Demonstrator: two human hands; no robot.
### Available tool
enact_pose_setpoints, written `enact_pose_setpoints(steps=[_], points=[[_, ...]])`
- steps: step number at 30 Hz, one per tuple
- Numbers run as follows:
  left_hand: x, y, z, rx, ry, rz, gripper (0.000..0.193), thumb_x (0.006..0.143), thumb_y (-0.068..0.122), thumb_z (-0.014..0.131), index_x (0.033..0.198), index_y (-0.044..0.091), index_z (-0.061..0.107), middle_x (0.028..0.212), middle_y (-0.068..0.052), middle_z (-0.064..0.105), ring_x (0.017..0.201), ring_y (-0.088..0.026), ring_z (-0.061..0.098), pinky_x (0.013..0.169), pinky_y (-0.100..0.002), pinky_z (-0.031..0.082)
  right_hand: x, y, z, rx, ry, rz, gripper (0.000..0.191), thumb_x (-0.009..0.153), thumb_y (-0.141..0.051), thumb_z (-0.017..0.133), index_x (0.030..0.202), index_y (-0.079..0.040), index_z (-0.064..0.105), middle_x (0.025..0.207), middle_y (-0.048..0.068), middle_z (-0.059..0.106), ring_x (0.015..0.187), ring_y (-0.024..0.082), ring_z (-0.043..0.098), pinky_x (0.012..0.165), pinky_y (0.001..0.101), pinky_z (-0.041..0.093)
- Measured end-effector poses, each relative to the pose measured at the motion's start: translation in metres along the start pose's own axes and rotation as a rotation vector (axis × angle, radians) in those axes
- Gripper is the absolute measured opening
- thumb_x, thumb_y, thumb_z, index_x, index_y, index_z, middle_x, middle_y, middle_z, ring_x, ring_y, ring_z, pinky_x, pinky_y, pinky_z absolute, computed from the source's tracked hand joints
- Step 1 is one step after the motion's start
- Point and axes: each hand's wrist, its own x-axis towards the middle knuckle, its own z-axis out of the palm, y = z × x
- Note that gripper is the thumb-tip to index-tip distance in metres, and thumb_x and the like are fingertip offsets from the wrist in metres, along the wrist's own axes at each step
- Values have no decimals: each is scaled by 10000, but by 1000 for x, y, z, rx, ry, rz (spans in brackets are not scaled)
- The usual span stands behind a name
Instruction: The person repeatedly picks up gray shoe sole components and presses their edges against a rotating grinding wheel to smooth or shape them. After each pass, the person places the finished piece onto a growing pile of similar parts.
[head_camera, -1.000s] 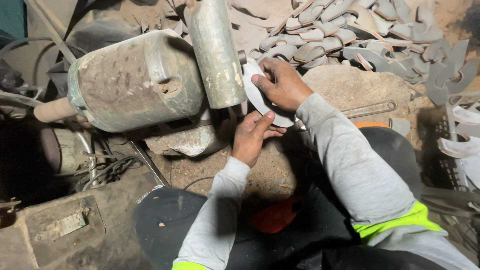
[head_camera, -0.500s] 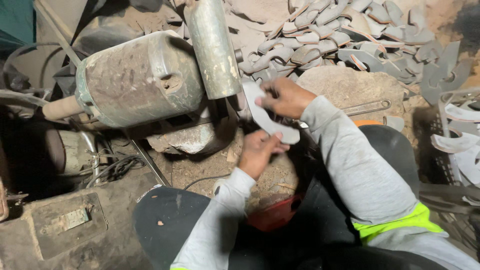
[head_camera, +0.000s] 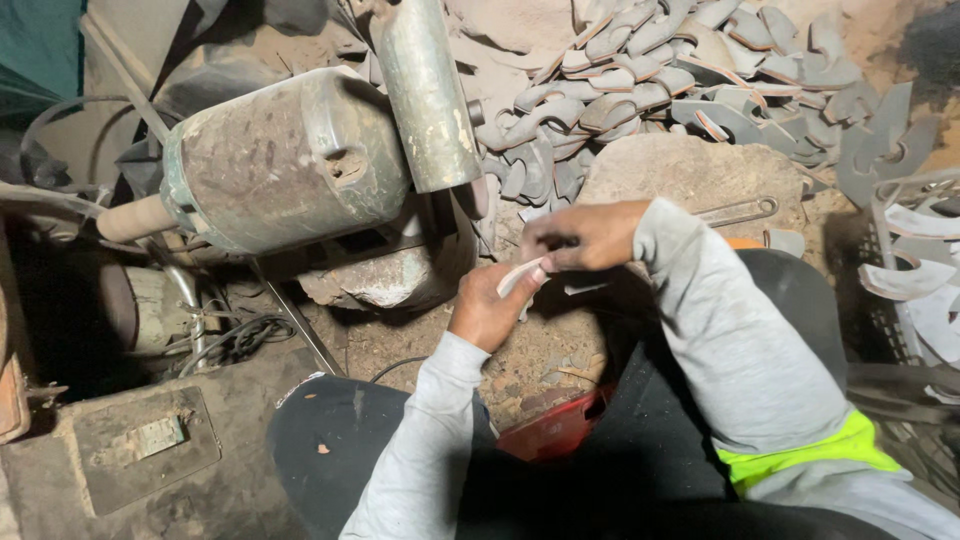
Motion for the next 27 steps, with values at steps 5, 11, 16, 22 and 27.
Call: enact_pose_setpoints(steps=[5, 11, 16, 22, 27], points=[[12, -19, 11, -661, 91, -344, 528, 1061, 448, 482, 1173, -24, 689, 822, -116, 678, 622, -191, 624, 572, -334, 535, 7, 14, 4, 302, 63, 320, 274, 1021, -254, 518, 1120, -71, 696, 926, 91, 706, 861, 225, 641, 816, 373, 529], [20, -31, 37, -517, 47, -329, 595, 970, 366, 609, 1389, -45, 513, 1251, -208, 652, 996, -257, 704, 817, -358, 618, 17, 49, 5, 119, 648, 269, 151, 969, -148, 630, 1050, -23, 657, 864, 40, 671, 799, 109, 589, 721, 285, 499], [28, -25, 44, -9, 132, -245, 770, 942, 340, 770, 1517, 0, 386, 1319, -201, 609, 1092, -248, 620, 882, -375, 499, 41, 50, 20, 613, 841, 176, 173, 959, -54, 699, 1029, -43, 541, 811, 29, 617, 737, 80, 547, 645, 244, 458], [41, -27, 26, -475, 237, -77, 534, 892, 211, 784, 1325, -40, 599, 1121, -102, 723, 912, -138, 667, 772, -295, 594, 39, 23, 17, 595, 796, -49, 194, 965, 24, 654, 1112, -32, 541, 961, 25, 602, 888, 80, 588, 812, 246, 528], [42, -29, 15, -529, 231, 22, 405, 924, 210, 783, 1212, -56, 679, 1080, -68, 743, 906, -121, 683, 788, -271, 579, 43, 3, 13, 569, 767, -142, 291, 936, 70, 659, 1173, -21, 517, 1029, 45, 621, 986, 110, 626, 924, 280, 561]])
